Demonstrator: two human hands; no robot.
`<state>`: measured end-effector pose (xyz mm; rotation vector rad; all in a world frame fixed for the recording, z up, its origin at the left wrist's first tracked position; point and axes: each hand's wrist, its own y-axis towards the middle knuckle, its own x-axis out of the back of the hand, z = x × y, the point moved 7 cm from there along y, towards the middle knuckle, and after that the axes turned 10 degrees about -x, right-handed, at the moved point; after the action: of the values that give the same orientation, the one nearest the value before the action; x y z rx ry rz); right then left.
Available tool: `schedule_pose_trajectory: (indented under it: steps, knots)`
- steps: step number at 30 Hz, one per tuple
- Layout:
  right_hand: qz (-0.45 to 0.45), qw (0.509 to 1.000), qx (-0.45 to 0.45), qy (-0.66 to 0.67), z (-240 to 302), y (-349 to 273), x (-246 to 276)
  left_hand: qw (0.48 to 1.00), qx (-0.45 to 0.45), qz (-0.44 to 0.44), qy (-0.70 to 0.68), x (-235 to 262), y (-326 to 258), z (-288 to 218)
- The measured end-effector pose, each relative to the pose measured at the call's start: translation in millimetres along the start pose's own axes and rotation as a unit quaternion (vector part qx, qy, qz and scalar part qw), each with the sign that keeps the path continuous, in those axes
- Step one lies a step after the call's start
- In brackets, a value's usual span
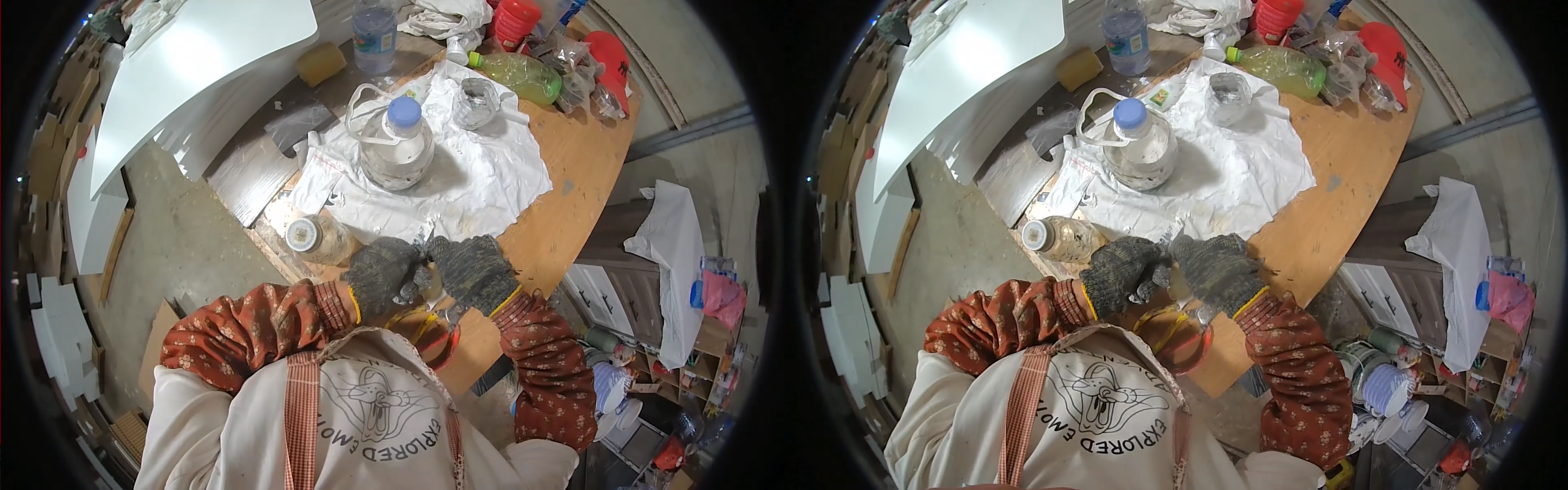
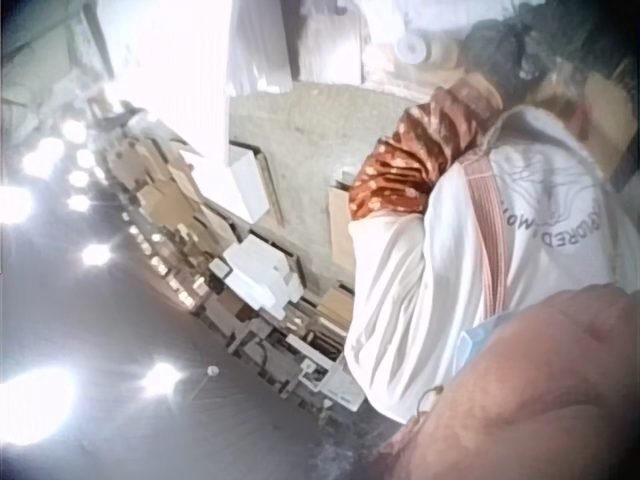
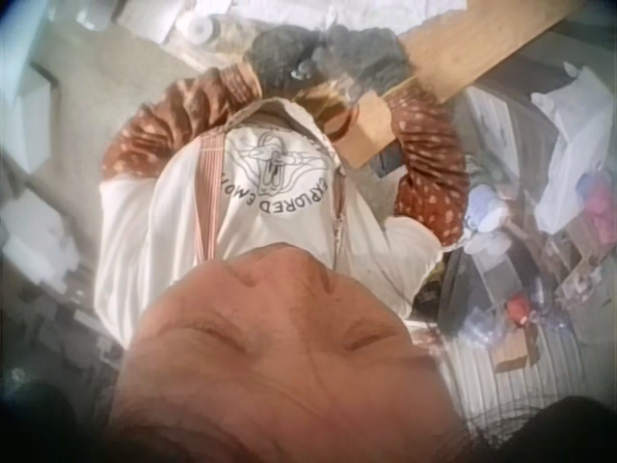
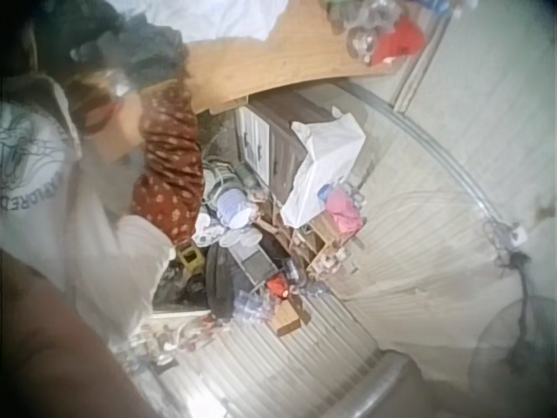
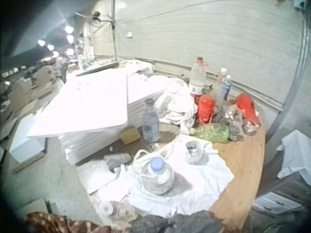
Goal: The person applies a substance to the edges of wood panels using a tool and wipes the surfaces with a cloth and a sponge.
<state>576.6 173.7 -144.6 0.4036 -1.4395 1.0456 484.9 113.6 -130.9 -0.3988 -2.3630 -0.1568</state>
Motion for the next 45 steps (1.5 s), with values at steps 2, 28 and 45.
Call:
schedule_pose_trajectory:
  steps: [2, 28, 45]
  knots:
    - [0.048, 0.999, -0.002, 0.011, 1.8, 5.0, -5.4, 1.000, -0.022, -0.018, 0.010, -0.3, -4.9, -1.6]
    - [0.083, 0.991, -0.096, 0.040, -13.3, 8.6, 1.7, 0.998, 0.000, -0.053, -0.025, -3.5, -8.0, -4.9]
    - [0.177, 0.975, -0.130, -0.009, 7.4, 12.9, 2.1, 0.993, -0.007, -0.115, 0.022, -15.6, -11.7, -4.0]
